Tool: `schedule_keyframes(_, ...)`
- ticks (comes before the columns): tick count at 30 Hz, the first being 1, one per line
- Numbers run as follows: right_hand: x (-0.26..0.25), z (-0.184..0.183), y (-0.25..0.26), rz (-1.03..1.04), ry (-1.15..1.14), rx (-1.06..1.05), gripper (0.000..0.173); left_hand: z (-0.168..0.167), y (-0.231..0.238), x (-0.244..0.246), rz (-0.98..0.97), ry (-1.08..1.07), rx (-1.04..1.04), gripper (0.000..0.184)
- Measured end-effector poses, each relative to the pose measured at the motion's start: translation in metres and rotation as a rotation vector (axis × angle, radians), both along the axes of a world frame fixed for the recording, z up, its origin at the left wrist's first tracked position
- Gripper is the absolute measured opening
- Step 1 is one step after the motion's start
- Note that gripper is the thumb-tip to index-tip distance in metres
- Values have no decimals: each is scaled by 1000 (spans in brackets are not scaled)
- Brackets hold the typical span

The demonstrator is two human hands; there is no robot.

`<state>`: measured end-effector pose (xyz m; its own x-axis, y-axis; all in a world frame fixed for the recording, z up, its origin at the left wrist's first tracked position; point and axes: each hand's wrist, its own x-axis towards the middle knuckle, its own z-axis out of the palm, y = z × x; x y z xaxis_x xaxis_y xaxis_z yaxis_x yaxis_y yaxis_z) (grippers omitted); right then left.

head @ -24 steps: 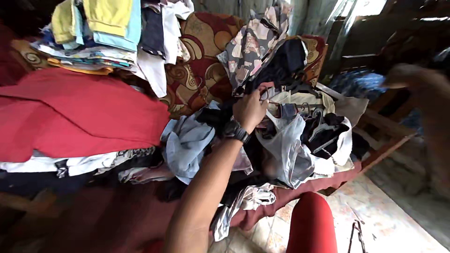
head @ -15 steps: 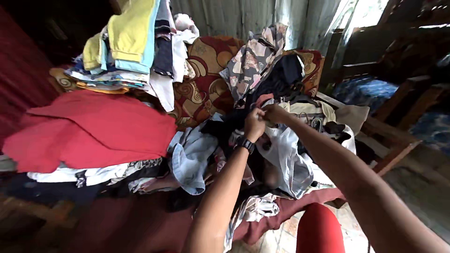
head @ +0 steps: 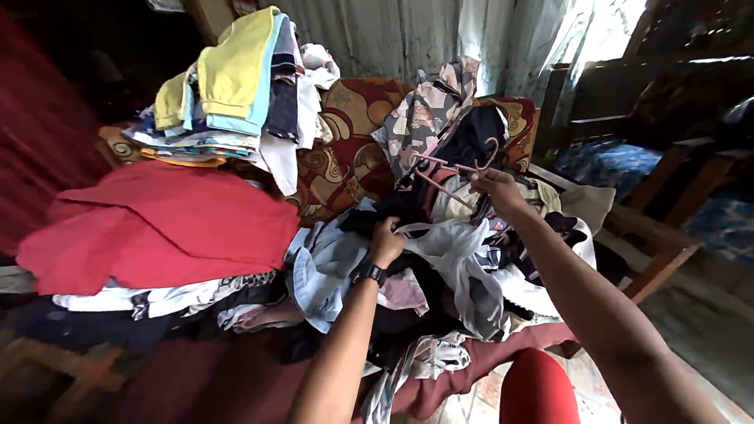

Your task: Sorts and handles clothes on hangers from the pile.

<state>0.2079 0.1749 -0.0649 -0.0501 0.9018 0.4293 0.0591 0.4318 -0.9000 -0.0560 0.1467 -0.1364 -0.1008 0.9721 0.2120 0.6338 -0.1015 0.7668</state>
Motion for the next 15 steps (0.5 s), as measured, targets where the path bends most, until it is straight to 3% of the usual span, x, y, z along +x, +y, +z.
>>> schedule_keyframes(2,-11,5,-14,36,-91,116,19,4,-7,15,-18,-80,205,49)
schedule_keyframes(5,-32,4,-20,147,-254,448,19,21,-23,40,-241,-365,420,55)
schedule_keyframes(7,-37,4,-22,164,-339,505,17,28,-25,48,-329,-529,455,26)
schedule_keyframes(11,-1,-9,-9,68,-637,255,40,27,-34,48,-280,-643,323,30)
schedule_keyframes(13,10,-29,-6,100,-615,168,24,26,-36,48,-259,-732,254,33)
schedule_keyframes(15,11,-40,-8,156,-511,107,25,25,-34,48,-258,-756,231,33)
